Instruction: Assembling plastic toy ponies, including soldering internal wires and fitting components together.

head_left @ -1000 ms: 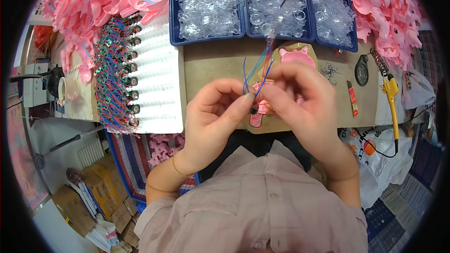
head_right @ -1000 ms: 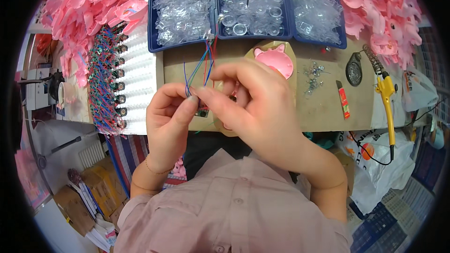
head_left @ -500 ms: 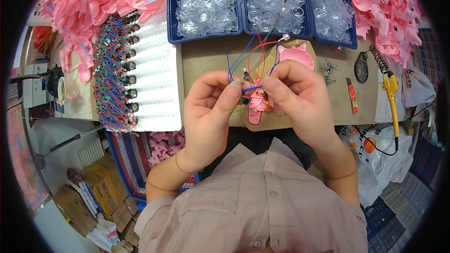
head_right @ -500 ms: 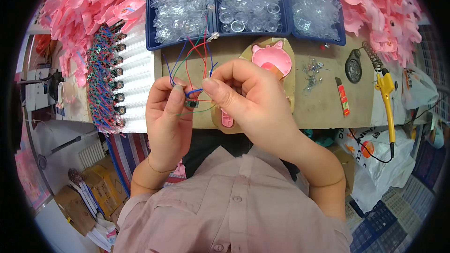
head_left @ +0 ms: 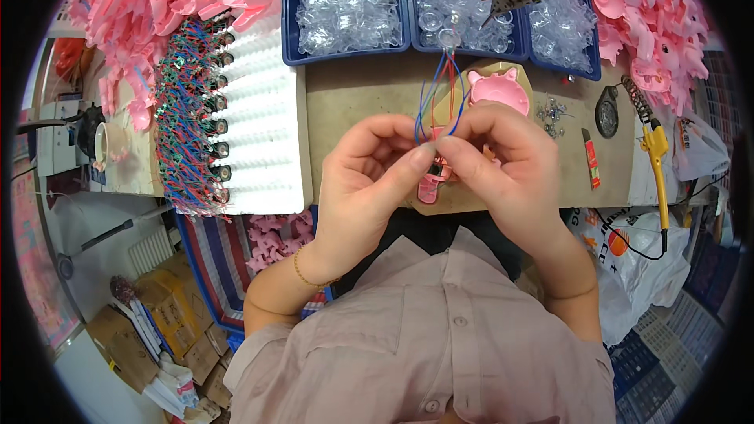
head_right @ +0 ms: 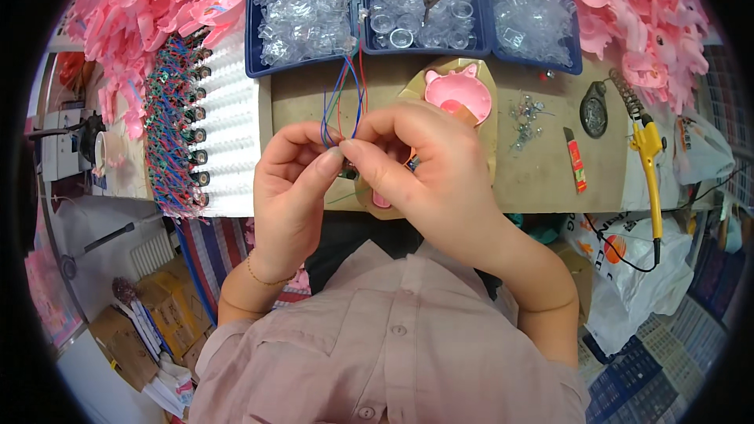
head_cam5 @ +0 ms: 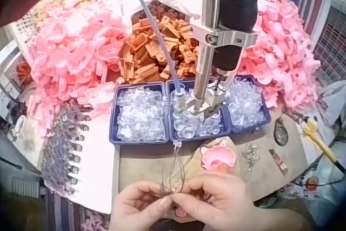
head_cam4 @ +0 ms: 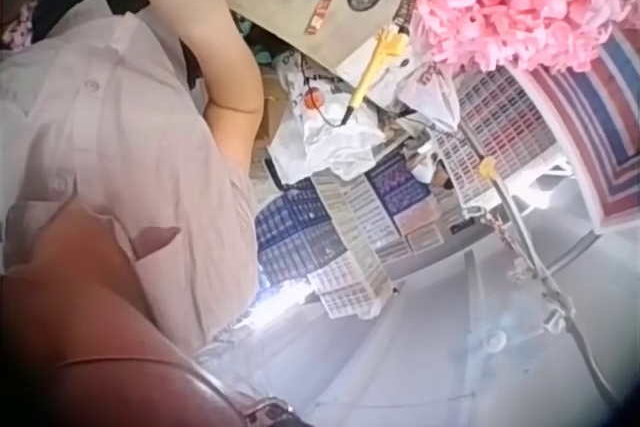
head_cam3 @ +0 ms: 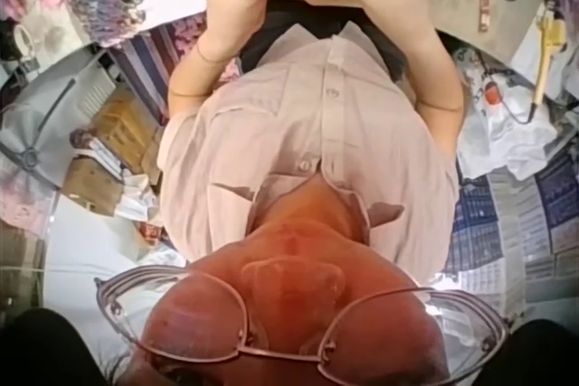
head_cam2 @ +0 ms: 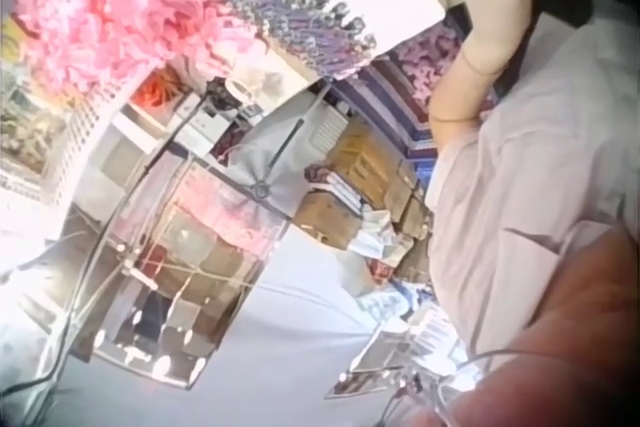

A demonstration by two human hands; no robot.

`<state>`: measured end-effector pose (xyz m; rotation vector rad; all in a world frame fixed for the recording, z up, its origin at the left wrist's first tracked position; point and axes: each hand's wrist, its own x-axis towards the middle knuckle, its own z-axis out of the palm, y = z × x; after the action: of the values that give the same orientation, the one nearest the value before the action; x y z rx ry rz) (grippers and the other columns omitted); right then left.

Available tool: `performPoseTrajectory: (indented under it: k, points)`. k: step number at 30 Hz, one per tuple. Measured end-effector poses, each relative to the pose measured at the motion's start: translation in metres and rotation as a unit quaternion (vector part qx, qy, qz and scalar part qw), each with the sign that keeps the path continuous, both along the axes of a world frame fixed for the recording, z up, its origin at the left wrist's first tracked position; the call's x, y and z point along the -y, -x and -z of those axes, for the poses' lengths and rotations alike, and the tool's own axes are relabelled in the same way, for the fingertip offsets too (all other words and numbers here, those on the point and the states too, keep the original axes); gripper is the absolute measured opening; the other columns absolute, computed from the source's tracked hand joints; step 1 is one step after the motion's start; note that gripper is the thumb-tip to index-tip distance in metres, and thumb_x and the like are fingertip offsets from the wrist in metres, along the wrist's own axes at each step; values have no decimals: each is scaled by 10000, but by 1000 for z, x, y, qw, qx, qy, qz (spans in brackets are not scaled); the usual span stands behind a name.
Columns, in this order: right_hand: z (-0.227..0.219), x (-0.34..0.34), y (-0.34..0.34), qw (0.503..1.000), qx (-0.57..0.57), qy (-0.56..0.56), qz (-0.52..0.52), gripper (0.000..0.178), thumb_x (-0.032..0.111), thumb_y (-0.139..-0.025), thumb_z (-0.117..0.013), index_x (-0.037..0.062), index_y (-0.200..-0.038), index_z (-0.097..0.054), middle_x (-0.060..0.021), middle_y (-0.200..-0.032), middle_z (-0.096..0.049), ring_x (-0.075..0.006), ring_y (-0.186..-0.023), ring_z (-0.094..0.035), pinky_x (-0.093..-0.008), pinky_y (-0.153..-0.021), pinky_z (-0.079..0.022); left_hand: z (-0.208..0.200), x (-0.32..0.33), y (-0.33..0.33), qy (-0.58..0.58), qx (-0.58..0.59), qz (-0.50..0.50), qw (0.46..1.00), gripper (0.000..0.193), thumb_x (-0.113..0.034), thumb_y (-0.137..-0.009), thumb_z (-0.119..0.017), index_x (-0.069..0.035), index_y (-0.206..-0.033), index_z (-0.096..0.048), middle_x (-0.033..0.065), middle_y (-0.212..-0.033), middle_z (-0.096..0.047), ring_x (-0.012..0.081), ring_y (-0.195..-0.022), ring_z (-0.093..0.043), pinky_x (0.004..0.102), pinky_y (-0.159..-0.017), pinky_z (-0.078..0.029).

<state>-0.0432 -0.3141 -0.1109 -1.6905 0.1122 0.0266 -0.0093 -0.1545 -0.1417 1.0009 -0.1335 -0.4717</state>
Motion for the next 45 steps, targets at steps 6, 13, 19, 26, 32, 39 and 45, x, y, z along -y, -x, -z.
performPoseTrajectory:
  k: [6, 13, 19, 26, 32, 39, 45]
  points:
    - [6, -4, 1, 996, -16, -90, 5, 92, 61, -899, -616, -22, -892, -576, -16, -818, -568, -37, -730, -528, -189, -626, -439, 0, -1, -1, 2, 4, 19, 1000, 237, 7, -885, -621, 27, -1101, -528, 85, -972, -638, 99, -859, -612, 223, -726, -515]
    - [24, -5, 0, 950, 295, 88, 52, 127, -10, -771, -675, 15, -852, -580, -61, -759, -579, -128, -644, -559, -228, -549, -435, -1, 1, 1, 20, 4, -14, 1000, 242, 5, -881, -627, 25, -1099, -524, 85, -962, -644, 90, -829, -615, 215, -718, -512]
    - [10, -5, 5, 969, 243, -36, -18, 150, -56, -789, -601, 13, -908, -540, -70, -843, -586, -122, -707, -565, -232, -628, -458, -1, -2, -2, -8, -21, 15, 1000, 226, -17, -894, -618, 27, -1106, -553, 83, -951, -652, 93, -837, -617, 215, -738, -504]
    - [-7, 1, -2, 990, -1, -138, 27, 111, 0, -867, -601, -37, -972, -607, -38, -813, -624, -51, -685, -587, -173, -552, -444, -3, 3, 0, -47, 1, -1, 999, 178, -75, -907, -626, 29, -1051, -608, 54, -944, -653, 93, -847, -608, 234, -779, -490]
    - [-5, 2, -6, 983, -71, -168, -12, 93, 12, -856, -649, -30, -929, -608, -14, -794, -614, -39, -664, -560, -183, -545, -429, 0, 0, 1, -150, 117, -35, 981, 161, -101, -926, -609, 27, -1024, -600, 44, -901, -616, 77, -803, -556, 210, -722, -455]
    - [3, -1, 0, 957, 247, 151, -21, 36, -46, -854, -596, -23, -877, -580, -27, -811, -590, -75, -701, -561, -222, -595, -458, -1, 2, -5, -79, 74, -40, 993, 122, -39, -927, -570, 18, -1030, -602, 36, -930, -584, 91, -792, -547, 217, -672, -451]
    - [-30, 4, -26, 991, 46, 32, -119, 122, -85, -824, -564, -40, -934, -589, -48, -886, -590, -104, -789, -600, -224, -719, -494, -18, -12, -13, -133, 92, 97, 982, 145, -11, -884, -602, 43, -1017, -623, 46, -933, -612, 124, -891, -624, 244, -776, -509]
